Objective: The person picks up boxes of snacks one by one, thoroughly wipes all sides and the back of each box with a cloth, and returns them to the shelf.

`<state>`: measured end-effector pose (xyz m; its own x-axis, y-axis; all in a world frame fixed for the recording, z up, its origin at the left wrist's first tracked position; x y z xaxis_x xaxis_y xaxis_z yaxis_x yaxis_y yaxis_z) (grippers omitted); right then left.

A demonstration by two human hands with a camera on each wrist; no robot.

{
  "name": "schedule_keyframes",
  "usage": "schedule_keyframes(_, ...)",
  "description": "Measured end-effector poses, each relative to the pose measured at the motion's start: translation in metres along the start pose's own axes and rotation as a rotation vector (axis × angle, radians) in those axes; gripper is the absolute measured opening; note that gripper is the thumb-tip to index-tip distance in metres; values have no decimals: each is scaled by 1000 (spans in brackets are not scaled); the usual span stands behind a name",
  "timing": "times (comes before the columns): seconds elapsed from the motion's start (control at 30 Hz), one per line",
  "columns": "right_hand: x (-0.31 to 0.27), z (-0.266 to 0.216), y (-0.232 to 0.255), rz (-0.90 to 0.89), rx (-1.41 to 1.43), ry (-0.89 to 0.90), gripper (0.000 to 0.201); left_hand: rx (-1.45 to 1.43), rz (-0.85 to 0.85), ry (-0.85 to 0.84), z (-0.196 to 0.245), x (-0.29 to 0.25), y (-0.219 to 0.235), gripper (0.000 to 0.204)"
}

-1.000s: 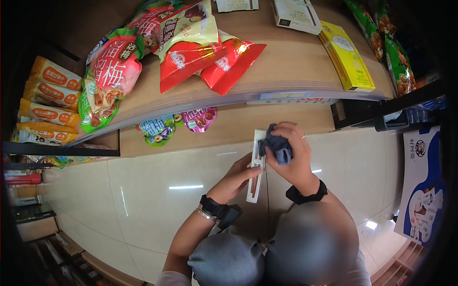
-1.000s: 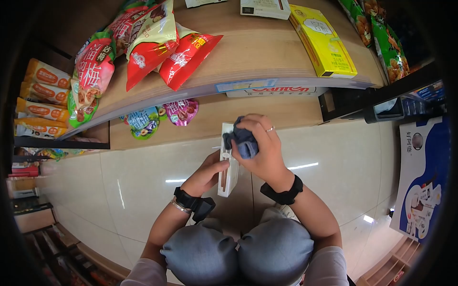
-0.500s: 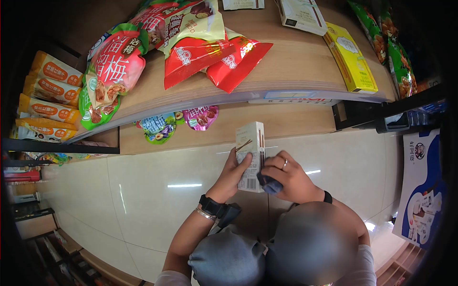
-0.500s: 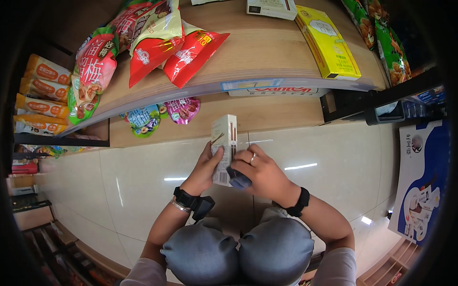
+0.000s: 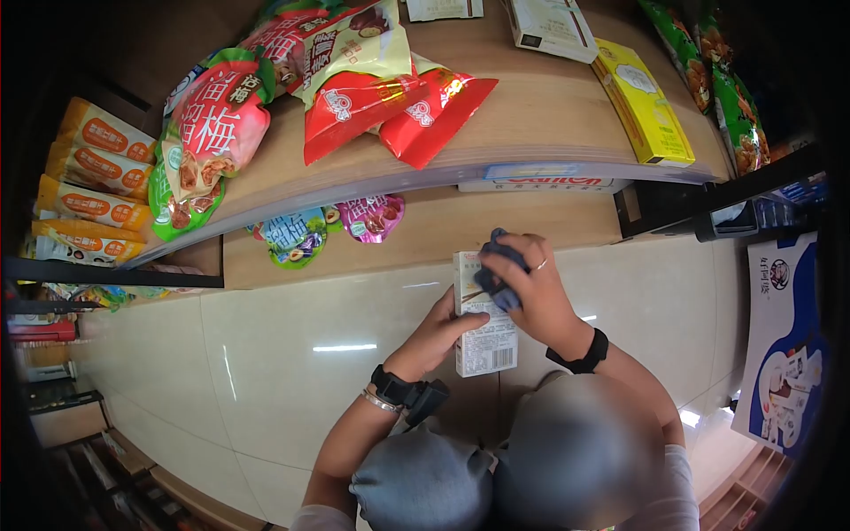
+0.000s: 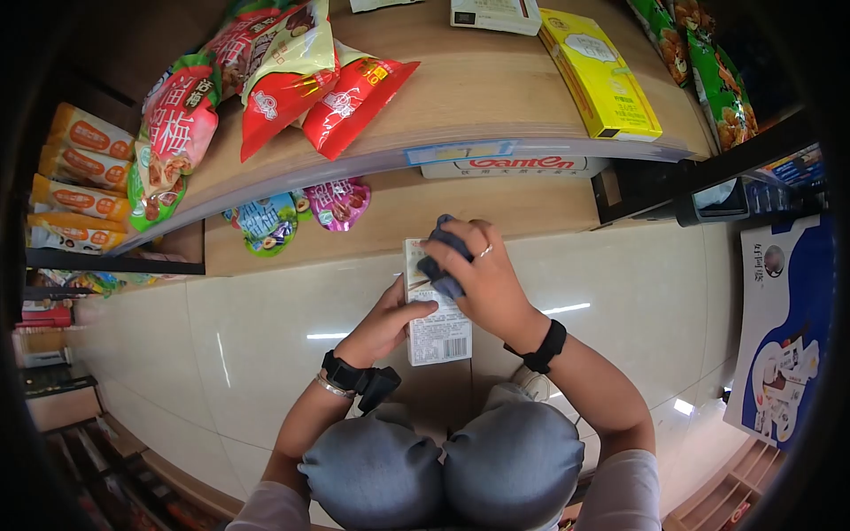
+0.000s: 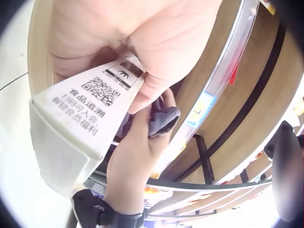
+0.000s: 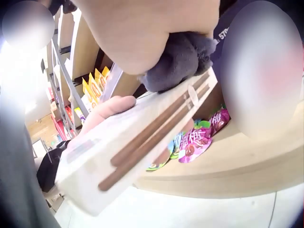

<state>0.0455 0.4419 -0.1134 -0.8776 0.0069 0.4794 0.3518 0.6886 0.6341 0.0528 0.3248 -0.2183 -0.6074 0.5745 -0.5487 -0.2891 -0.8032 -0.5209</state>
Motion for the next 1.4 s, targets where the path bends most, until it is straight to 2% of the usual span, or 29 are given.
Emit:
schedule_keyframes(0.1,-7,-19,-2,-76,-71,61,68,-109,-2,-11,7,-3,1,66)
schedule_keyframes(0.23,-24,-11,-14,-299,-108,112,68,-128,-5,48,2,-1,1,73)
schedule_keyframes(0.33,-17,-4,-4,-212,-159,161,66,-143,-48,59,4,-5,-6,76)
schedule_keyframes(0.43,0,-4,8,12,-82,63,62,-58,-51,48,0,-8,-7,76)
schedule_keyframes(0.53,-10,-33,-13,-148,19,168,57,-5,-52,130,-8,-9,2,76)
schedule_keyframes(0.57,-7,-34,-13,-157,5,188,55,-9,-60,103,-6,-10,3,69)
schedule_keyframes(0.67,6,-3,-5,7,-105,8,56,-25,-83,62,1,-12,-6,61)
schedule_keyframes(0.7,6,-13,-5,20,-75,94,56,-4,-67,68,-2,-10,-3,60)
schedule_keyframes(0.8,-8,-39,-16,-62,113,180,53,-95,18,139,-13,-7,6,65)
schedule_keyframes(0.83,-11,-39,-17,-61,87,221,54,-87,30,94,-11,-6,7,63)
schedule_keyframes(0.93,3,-7,-4,52,-63,40,58,-77,-65,93,-1,-8,-3,58)
schedule_keyframes(0.97,1,-7,-3,68,-64,48,60,-87,-27,117,1,-9,-5,62)
schedule_keyframes(1.1,-16,-34,-17,-80,123,151,57,-150,-5,65,3,-3,7,61)
schedule_keyframes(1.23,-7,-7,-4,19,-66,-24,61,-216,-31,28,7,-2,4,56)
schedule_keyframes(1.33,-27,-32,-21,-146,106,101,61,-405,-4,39,11,0,12,54)
schedule_keyframes(1.37,-32,-38,-23,-182,75,182,60,-329,-7,-22,10,4,21,56)
schedule_keyframes(1.4,-28,-30,-20,-124,15,165,60,-317,-9,-14,12,3,17,56)
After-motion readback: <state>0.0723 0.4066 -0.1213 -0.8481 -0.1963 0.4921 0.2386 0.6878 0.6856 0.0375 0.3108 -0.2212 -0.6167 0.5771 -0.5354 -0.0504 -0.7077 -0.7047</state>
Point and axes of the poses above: each hand's wrist, its own x-axis towards the middle knuckle, its own y-axis out of the back of the hand, z = x × y, the point moved 8 cm from there along x, towards the middle knuckle, and after that the axes turned 13 degrees about z, right-handed, at the moved point
